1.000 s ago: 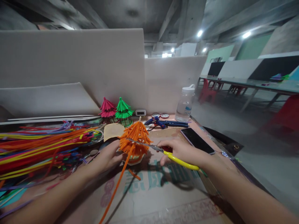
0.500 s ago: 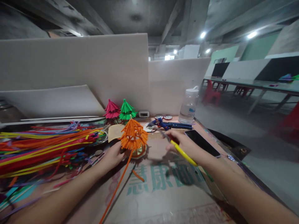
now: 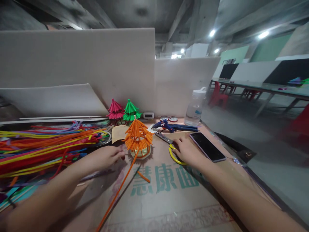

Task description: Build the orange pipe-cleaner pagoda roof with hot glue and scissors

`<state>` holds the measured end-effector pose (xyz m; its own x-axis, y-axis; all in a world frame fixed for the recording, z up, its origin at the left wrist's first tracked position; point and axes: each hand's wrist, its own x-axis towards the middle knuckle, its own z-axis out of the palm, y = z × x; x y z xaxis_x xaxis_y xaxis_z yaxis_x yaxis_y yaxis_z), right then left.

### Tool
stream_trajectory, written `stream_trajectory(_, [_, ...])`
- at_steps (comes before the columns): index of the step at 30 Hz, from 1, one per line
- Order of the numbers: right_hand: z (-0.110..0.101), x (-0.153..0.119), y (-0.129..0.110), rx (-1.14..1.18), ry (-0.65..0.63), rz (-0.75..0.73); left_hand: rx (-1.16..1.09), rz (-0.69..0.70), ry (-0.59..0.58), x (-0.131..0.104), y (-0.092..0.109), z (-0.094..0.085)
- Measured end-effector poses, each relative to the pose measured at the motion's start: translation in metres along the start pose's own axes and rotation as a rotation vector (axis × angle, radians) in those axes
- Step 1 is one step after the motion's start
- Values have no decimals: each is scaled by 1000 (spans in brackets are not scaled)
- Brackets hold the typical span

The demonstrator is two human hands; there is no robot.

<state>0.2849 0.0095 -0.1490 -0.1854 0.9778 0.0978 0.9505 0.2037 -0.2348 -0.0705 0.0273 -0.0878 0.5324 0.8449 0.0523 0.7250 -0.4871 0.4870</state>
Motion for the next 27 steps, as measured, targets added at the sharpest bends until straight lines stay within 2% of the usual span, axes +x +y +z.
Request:
stream_trajectory(1, [-1, 0, -1, -12, -3, -7, -35, 17, -142, -4, 6, -2])
stream_trajectory(3, [-2, 0, -3, -31, -5, -16, -71, 42, -247, -8, 20, 2])
stream_trajectory(7, [-8, -1, -3, -50, -5, -14, 45, 54, -155, -12, 44, 7])
stream_trajectory(10, [-19, -3, -1, -43, 9, 1, 79, 50, -99, -20, 59, -14])
stream_trajectory(14, [-37, -6, -2, 52, 47, -30, 32, 139, 42, -36, 76, -55])
stream_trajectory(17, [-48, -8, -11, 152, 69, -58, -58, 177, 220, -39, 86, -73])
stream_trajectory(22, [-66, -2, -27, 210, 47, -8, -226, 129, 465, -24, 96, -87])
stream_trajectory(25, [-70, 19, -22, 267, 134, 39, -159, 95, 630, -8, 99, -92])
stream_trajectory(27, [-67, 41, -14, 303, 188, 83, -82, 61, 670, 4, 97, -91])
